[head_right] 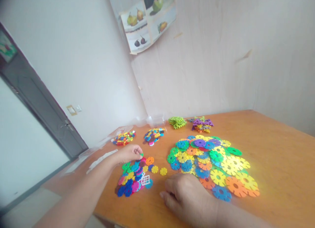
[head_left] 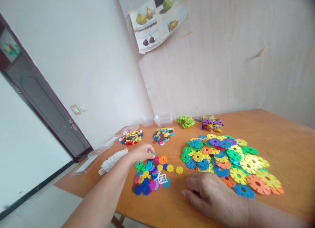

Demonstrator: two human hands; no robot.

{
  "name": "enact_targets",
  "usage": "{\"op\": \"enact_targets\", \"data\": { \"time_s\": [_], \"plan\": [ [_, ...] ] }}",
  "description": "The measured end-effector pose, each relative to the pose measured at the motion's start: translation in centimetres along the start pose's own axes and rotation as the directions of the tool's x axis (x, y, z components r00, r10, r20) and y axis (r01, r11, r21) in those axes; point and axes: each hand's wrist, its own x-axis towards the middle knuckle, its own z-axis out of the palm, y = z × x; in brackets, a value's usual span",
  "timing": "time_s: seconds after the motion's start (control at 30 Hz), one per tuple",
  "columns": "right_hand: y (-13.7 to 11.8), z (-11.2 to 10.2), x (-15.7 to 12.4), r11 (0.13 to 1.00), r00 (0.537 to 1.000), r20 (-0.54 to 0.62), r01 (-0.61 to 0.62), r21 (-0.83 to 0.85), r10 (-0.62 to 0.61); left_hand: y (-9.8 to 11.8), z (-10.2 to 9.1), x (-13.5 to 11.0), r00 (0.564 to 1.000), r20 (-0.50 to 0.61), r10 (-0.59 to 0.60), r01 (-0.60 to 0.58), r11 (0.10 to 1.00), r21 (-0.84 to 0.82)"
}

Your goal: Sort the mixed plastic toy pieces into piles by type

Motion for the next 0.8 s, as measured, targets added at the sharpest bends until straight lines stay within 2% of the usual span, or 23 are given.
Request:
{"op": "enact_targets", "data": {
  "time_s": [0.23,0.4,0.6,0.8],
  "plan": [
    [0.0,-0.1,0.0,1.0,1.0,0.007,-0.009,0.007,0.009,-0.4,0.7,0.3,0.999,-0.046,0.01,-0.007,0.998,0.065],
    [0.0,0.0,0.0,1.0,1.0,0.003,-0.011,0.021,0.011,-0.6,0.3,0.9,0.987,-0.158,0.039,-0.019,0.992,0.127],
    [-0.2,-0.2,0.2,0.999,0.999,0.004,-0.036,0.035,0.036,-0.2,0.0,3.2,0.95,-0.307,-0.048,0.049,0.999,-0.004],
    [-0.2,-0.6,0.4,0.997,0.998,0.056,-0.046,0.068,0.042,1.9,0.2,6.9,0.915,-0.385,-0.122,0.044,0.978,-0.206]
  ]
}}
